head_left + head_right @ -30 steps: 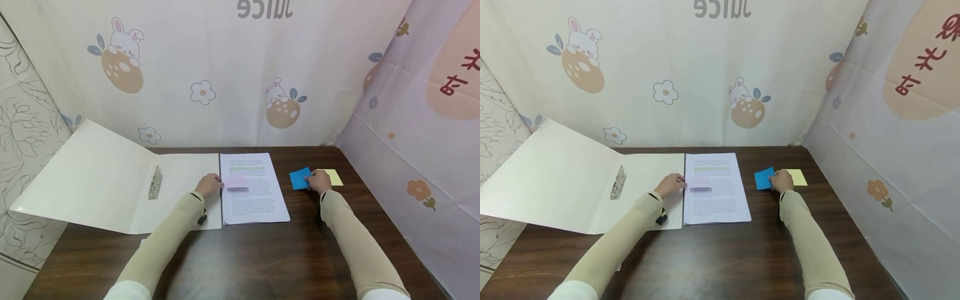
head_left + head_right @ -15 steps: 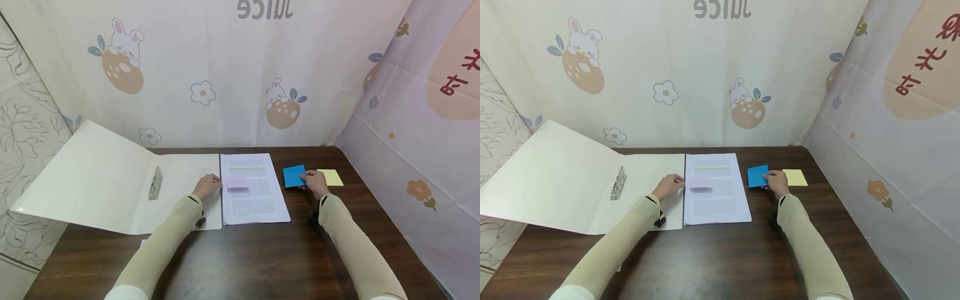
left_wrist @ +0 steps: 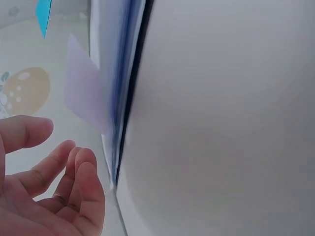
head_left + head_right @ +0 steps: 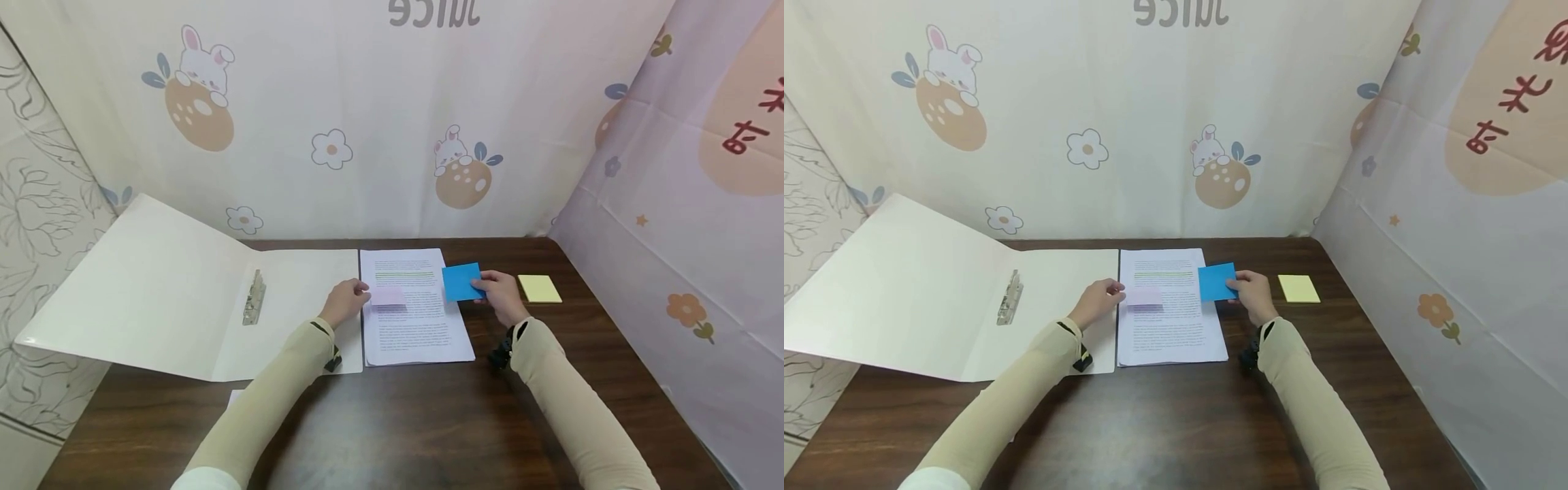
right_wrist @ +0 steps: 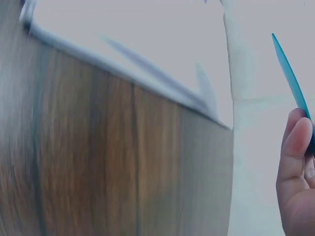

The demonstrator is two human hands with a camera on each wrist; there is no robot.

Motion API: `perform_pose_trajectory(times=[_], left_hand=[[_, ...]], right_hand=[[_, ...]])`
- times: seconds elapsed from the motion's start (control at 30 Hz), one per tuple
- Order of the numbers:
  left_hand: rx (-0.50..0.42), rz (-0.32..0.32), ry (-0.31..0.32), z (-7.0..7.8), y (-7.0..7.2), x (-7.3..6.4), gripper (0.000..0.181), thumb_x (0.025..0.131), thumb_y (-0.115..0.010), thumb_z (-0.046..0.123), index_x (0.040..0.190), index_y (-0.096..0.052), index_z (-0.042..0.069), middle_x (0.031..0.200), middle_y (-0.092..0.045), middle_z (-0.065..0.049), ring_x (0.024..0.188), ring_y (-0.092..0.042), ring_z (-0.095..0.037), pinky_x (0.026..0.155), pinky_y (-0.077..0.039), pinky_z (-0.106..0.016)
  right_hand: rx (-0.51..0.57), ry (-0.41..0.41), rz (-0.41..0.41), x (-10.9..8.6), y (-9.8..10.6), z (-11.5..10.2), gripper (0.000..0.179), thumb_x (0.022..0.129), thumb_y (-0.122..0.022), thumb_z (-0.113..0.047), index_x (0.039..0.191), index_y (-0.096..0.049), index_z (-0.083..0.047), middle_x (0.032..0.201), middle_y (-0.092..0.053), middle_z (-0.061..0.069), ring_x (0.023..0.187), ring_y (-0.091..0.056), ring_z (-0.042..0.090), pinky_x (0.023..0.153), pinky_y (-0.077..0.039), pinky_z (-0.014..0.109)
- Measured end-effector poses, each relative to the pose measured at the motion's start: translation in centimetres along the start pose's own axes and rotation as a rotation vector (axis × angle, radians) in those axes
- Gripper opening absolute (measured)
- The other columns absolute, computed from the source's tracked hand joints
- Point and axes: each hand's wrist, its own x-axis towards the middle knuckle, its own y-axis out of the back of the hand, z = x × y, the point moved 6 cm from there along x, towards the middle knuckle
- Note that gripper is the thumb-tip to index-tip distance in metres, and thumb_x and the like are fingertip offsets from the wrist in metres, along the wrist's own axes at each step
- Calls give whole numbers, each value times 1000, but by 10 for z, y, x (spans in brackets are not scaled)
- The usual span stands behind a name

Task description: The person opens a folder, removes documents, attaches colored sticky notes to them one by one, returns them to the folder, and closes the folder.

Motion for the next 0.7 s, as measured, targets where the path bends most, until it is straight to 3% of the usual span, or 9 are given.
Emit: perform_pose_trajectory(times=[0.27, 0.6, 0.7], left_hand=[[-39, 17, -37, 16, 2, -11, 27, 94, -60, 19, 115, -66, 3, 103, -66, -12, 91, -58, -23, 76, -49, -32], [-63, 19, -89, 34, -2, -20, 25, 94, -60, 19, 113, -67, 5, 108, -66, -12, 100, -60, -25, 84, -49, -37], [-68, 18, -109, 39, -3, -23, 24, 94, -60, 19, 112, -67, 5, 107, -67, -11, 99, -61, -25, 84, -49, -37]], right_hand=[[68, 0, -47, -9, -18, -7, 46, 100, -54, -23, 136, -47, 3, 131, -49, 21, 84, -59, 14, 82, -56, 28], [88, 6, -77, -19, -37, -18, 40, 100, -53, -21, 133, -49, 2, 132, -51, 20, 89, -60, 18, 99, -49, 47], [86, 17, -81, -22, -41, -20, 40, 100, -54, -21, 133, -49, 0, 135, -50, 19, 95, -60, 21, 95, -52, 42]])
